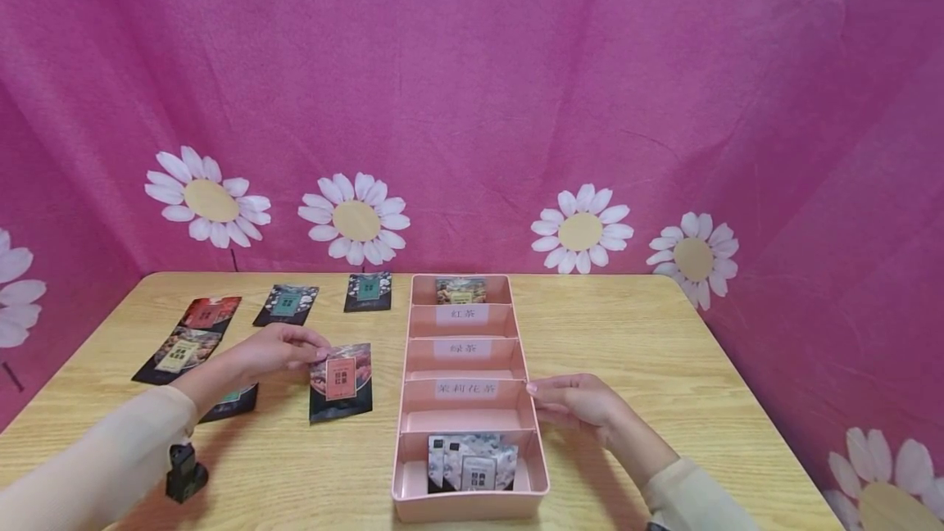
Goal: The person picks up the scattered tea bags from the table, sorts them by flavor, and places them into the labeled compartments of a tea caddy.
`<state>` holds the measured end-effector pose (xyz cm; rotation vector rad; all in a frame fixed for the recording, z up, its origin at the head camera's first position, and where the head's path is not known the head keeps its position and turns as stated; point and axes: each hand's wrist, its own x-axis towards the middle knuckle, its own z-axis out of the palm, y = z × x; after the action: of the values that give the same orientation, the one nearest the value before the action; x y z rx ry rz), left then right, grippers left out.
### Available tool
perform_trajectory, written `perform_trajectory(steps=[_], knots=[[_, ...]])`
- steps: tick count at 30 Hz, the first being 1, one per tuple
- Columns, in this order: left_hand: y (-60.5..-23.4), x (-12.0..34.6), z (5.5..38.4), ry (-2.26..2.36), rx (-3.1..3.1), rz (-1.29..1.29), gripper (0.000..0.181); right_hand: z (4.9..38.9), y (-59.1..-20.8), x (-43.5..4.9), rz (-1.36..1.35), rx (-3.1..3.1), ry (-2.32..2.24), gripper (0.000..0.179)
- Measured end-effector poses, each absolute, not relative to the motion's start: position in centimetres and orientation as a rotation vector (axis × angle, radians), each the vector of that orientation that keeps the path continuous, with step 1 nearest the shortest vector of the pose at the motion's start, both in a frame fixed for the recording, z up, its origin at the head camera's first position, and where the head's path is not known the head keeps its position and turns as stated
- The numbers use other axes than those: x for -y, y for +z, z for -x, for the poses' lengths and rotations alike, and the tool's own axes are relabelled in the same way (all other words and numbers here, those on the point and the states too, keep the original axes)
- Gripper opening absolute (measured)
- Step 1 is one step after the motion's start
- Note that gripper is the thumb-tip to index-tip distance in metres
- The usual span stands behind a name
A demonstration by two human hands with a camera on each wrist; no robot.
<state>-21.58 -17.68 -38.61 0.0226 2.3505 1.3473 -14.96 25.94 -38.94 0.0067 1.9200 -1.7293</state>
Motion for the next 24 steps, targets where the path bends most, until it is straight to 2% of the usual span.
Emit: perform_trajectory(steps=[7, 24], knots=[[-38.2, 17.5, 21.8, 1.377, -2.329, -0.017, 0.028, 14.9, -39.0, -26.0, -0.014, -1.909, -1.751, 0.044], [-35.8, 16.7, 23.5, 1.417, -2.293, -0.187, 0.026, 14.9, -39.1, -26.1, 0.012, -1.901, -1.759, 0.046]])
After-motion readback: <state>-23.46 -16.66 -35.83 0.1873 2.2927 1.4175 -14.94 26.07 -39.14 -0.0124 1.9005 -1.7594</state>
